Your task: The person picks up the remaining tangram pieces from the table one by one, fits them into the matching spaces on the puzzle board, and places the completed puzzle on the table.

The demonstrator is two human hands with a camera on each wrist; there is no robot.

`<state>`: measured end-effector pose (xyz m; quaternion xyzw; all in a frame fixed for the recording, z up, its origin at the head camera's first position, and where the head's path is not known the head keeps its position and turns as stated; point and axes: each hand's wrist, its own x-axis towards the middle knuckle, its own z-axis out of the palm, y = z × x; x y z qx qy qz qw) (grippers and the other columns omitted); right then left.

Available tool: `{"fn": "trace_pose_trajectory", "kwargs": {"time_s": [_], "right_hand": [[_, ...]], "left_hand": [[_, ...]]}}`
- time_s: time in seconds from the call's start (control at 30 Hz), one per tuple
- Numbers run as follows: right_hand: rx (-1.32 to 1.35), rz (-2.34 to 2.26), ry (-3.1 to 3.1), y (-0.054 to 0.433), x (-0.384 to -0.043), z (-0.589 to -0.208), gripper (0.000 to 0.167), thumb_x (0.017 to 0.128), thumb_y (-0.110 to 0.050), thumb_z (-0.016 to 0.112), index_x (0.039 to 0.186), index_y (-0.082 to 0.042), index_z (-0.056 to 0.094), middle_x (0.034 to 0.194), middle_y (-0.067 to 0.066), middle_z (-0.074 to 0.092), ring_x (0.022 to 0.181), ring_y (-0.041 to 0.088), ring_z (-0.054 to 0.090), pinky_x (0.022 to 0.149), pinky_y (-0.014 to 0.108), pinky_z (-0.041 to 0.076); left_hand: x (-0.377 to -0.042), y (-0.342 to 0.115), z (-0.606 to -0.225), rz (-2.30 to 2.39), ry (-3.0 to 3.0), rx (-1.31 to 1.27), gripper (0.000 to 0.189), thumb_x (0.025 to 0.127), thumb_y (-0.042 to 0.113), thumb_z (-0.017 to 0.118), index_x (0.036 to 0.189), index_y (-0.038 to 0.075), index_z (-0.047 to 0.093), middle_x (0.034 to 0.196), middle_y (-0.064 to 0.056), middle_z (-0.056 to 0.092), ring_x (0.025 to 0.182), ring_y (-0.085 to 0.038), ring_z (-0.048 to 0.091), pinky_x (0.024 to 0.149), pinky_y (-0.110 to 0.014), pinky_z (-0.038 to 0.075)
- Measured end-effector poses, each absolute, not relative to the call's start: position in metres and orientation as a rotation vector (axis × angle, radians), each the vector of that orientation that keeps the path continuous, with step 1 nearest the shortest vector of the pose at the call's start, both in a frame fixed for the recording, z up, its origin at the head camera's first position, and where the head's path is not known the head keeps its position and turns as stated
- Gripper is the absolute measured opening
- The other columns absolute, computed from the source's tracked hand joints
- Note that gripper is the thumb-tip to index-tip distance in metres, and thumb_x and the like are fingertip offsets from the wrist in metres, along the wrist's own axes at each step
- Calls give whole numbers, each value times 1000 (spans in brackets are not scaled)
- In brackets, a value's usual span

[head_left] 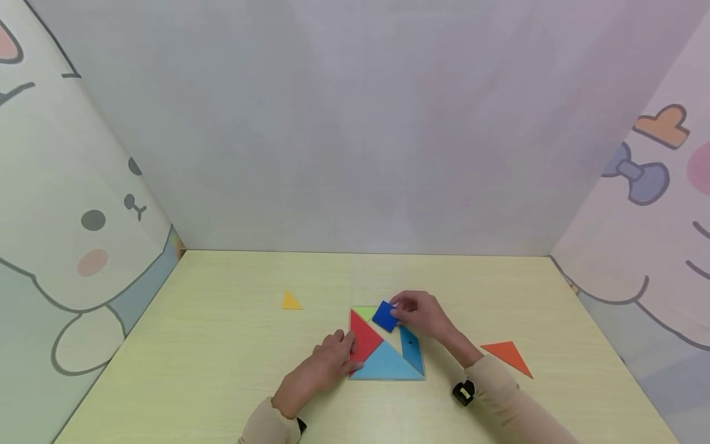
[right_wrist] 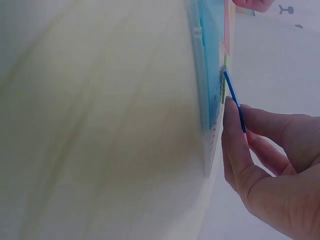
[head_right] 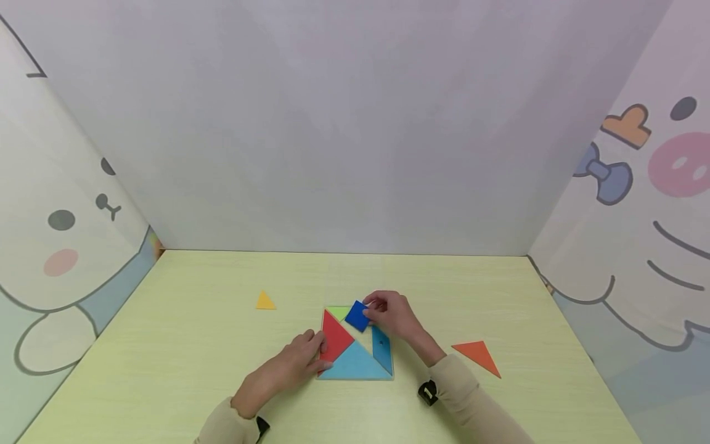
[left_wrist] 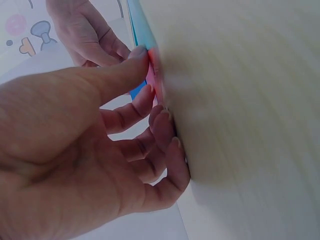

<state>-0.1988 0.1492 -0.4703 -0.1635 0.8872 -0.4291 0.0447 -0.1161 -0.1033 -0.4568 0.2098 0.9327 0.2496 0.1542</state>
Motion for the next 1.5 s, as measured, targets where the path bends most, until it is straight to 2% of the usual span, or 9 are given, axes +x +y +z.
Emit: {"fn": "trace_pose_trajectory", "kwargs": {"time_s": [0.73,1.23,1.5], "right_hand": [[-515,-1242,2719,141,-192,-468,13,94,-12,76,103,-5,72,85,-2,68,78,13,62,70,24,53],[-452,-1068,2831,134,-187,-469,13,92,-15,79,99,-7,73,87,-3,68,79,11,61,74,30,54],[-464,-1053,2801,135,-187,-467,16,91,-13,80,103,-5,71,91,0,69,83,13,63,77,33,56]], "left_hand": [[-117,-103,-456,724,2668,612,25,100,28,68,103,13,49,91,2,41,88,-18,42,71,-34,33],[-117,-104,-457,722,2661,636,24,101,29,66,106,13,48,92,1,41,89,-18,42,72,-34,33],[-117,-104,-457,723,2676,630,25,101,29,67,103,13,48,91,1,40,86,-19,40,70,-35,31]]}}
